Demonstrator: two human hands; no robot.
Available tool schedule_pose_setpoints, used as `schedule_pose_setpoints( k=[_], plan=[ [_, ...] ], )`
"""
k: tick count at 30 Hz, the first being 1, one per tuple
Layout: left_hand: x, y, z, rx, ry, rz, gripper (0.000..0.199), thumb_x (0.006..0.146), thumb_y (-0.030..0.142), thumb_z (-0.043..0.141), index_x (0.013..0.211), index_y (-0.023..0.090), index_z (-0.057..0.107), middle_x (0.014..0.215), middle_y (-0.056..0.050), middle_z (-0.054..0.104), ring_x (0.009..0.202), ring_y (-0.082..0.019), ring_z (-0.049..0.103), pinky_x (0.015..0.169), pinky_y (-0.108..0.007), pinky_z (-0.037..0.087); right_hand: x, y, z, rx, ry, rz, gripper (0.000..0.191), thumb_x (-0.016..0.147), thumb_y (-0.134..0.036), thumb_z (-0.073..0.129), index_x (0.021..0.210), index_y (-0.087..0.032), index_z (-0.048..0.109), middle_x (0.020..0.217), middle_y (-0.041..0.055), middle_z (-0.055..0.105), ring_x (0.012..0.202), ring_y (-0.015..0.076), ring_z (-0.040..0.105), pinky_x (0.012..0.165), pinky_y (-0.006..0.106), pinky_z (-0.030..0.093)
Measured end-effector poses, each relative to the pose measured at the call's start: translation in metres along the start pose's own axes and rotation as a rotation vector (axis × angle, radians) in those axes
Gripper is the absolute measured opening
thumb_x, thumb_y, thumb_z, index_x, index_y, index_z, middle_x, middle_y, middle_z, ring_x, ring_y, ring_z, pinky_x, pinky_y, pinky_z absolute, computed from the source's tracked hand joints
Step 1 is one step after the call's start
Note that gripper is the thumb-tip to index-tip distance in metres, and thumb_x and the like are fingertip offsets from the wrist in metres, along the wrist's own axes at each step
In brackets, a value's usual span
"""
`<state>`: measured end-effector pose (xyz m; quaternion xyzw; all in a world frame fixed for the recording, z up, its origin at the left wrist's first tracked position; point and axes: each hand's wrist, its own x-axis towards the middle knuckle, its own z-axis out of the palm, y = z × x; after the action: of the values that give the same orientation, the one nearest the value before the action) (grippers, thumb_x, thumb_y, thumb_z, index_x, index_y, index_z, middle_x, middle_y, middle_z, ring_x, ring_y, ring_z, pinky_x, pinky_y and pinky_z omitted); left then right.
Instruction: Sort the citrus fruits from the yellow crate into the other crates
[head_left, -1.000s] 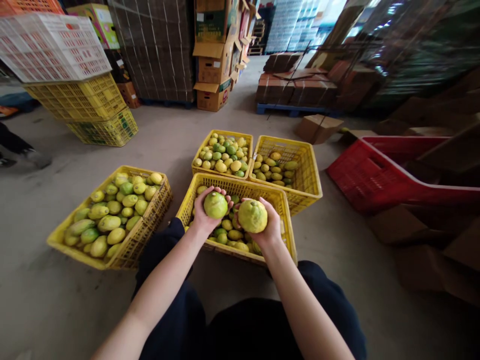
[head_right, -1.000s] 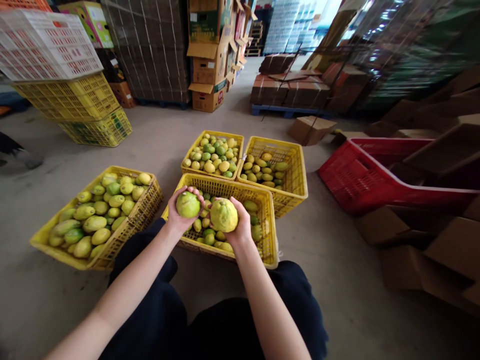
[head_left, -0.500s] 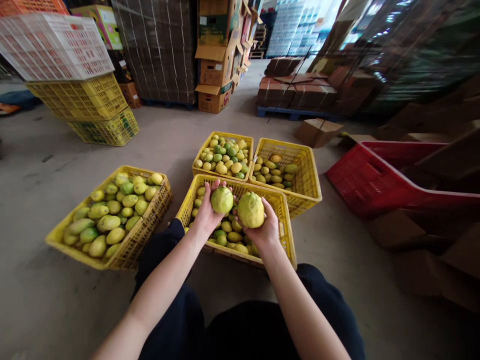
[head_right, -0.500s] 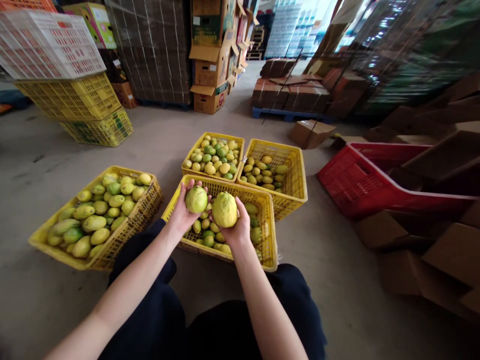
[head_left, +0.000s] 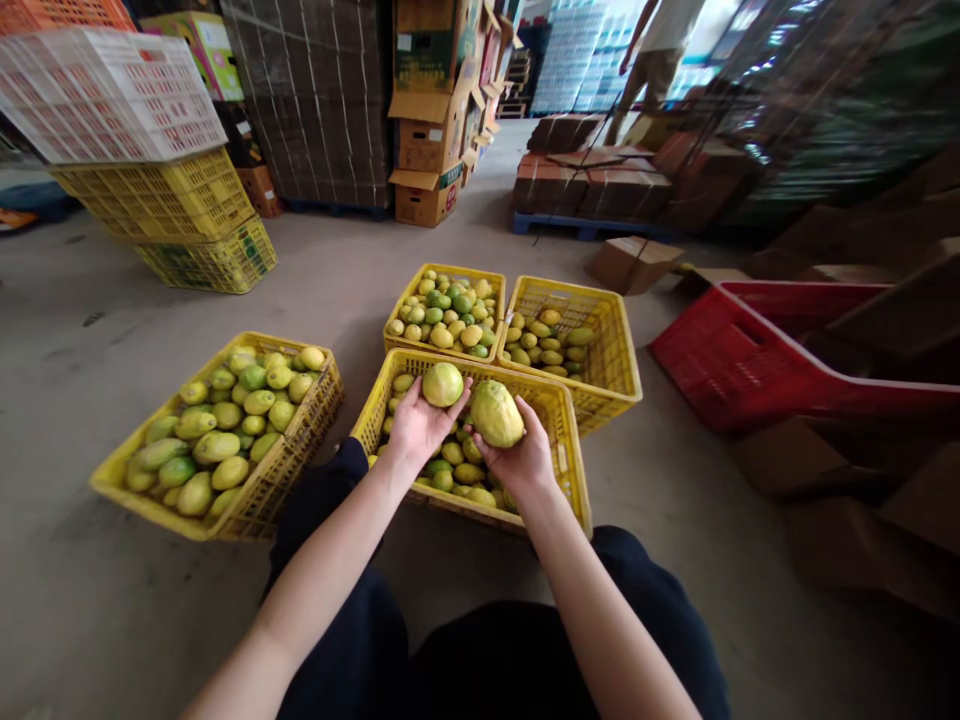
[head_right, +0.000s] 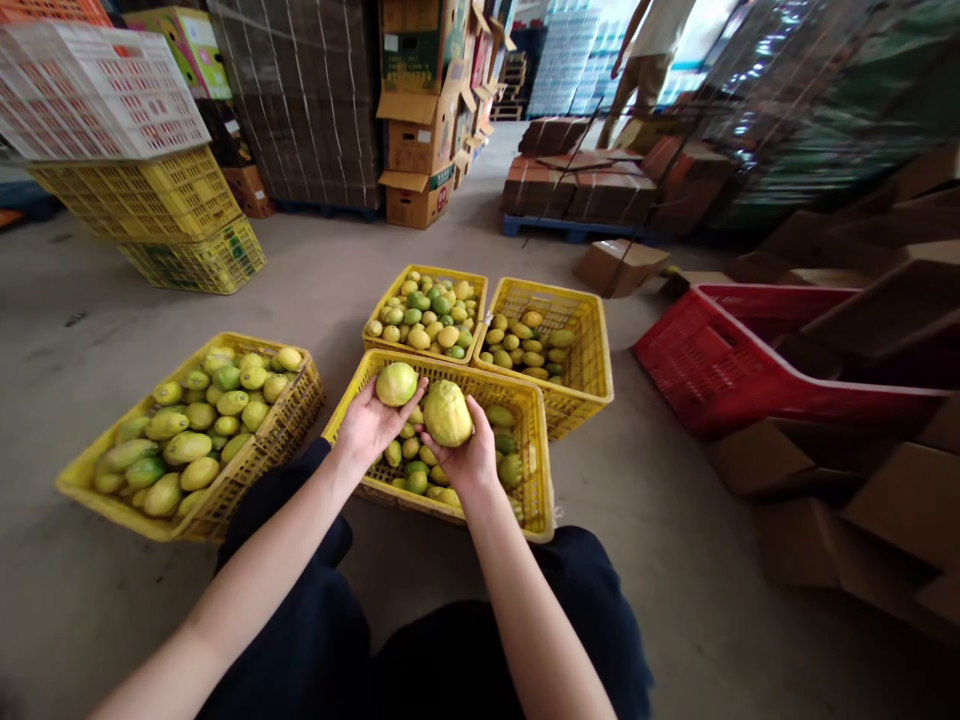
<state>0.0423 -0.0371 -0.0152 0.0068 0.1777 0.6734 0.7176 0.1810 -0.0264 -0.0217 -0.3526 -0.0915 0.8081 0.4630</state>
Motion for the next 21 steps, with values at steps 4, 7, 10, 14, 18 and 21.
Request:
schedule_pose_setpoints(
  k=[4,7,10,14,18,21],
  plan=[
    [-0.001,0.000,0.000,-0.012,0.009,-0.016,0.039,0.098,0.033,0.037,0.125,0.015,0.056,0.116,-0.012,0.067,0.115,-0.025,0.061,0.085,-0.031,0.058,0.000,0.001,0.000,0.005,0.004,-0.027,0.025,0.086,-0.035,0.050,0.091,-0.016,0.065,0.067,0.0063,0.072,0.052,0.0198,0.067,0.042,0.026,0.054],
    [-0.002,0.002,0.002,-0.010,0.066,-0.051,0.041,0.097,0.038,0.038,0.124,0.014,0.057,0.106,-0.012,0.070,0.111,-0.025,0.063,0.079,-0.028,0.059,0.000,0.001,-0.001,0.015,-0.025,-0.045,0.025,0.086,-0.035,0.051,0.091,-0.016,0.066,0.070,0.0059,0.073,0.054,0.0198,0.068,0.044,0.027,0.054],
    [-0.002,0.005,0.002,-0.015,0.124,-0.100,0.043,0.097,0.038,0.037,0.126,0.014,0.056,0.097,-0.011,0.071,0.101,-0.024,0.067,0.070,-0.026,0.060,0.000,0.002,-0.001,0.020,-0.056,-0.084,0.026,0.088,-0.036,0.051,0.093,-0.016,0.067,0.074,0.0052,0.074,0.057,0.0195,0.069,0.045,0.027,0.055],
    [-0.003,0.005,-0.003,0.007,0.124,-0.163,0.042,0.097,0.028,0.033,0.133,0.018,0.051,0.107,-0.011,0.070,0.097,-0.022,0.069,0.061,-0.023,0.058,0.002,0.002,-0.005,0.065,-0.038,-0.117,0.024,0.089,-0.035,0.051,0.093,-0.018,0.068,0.076,0.0026,0.075,0.063,0.0189,0.070,0.050,0.028,0.057],
    [-0.006,0.002,-0.009,0.052,0.118,-0.151,0.041,0.095,0.025,0.034,0.131,0.016,0.053,0.106,-0.011,0.071,0.091,-0.021,0.070,0.063,-0.026,0.058,0.004,0.002,-0.009,0.092,-0.088,-0.099,0.019,0.087,-0.034,0.056,0.090,-0.019,0.067,0.079,0.0033,0.075,0.067,0.0191,0.071,0.054,0.029,0.058],
    [-0.008,0.003,-0.011,0.069,0.121,-0.168,0.036,0.096,0.029,0.036,0.120,0.014,0.059,0.088,-0.008,0.072,0.077,-0.019,0.071,0.059,-0.025,0.058,0.004,0.003,-0.010,0.070,-0.126,-0.061,0.026,0.088,-0.039,0.053,0.091,-0.018,0.067,0.076,0.0050,0.074,0.062,0.0204,0.070,0.043,0.026,0.053]
  ],
)
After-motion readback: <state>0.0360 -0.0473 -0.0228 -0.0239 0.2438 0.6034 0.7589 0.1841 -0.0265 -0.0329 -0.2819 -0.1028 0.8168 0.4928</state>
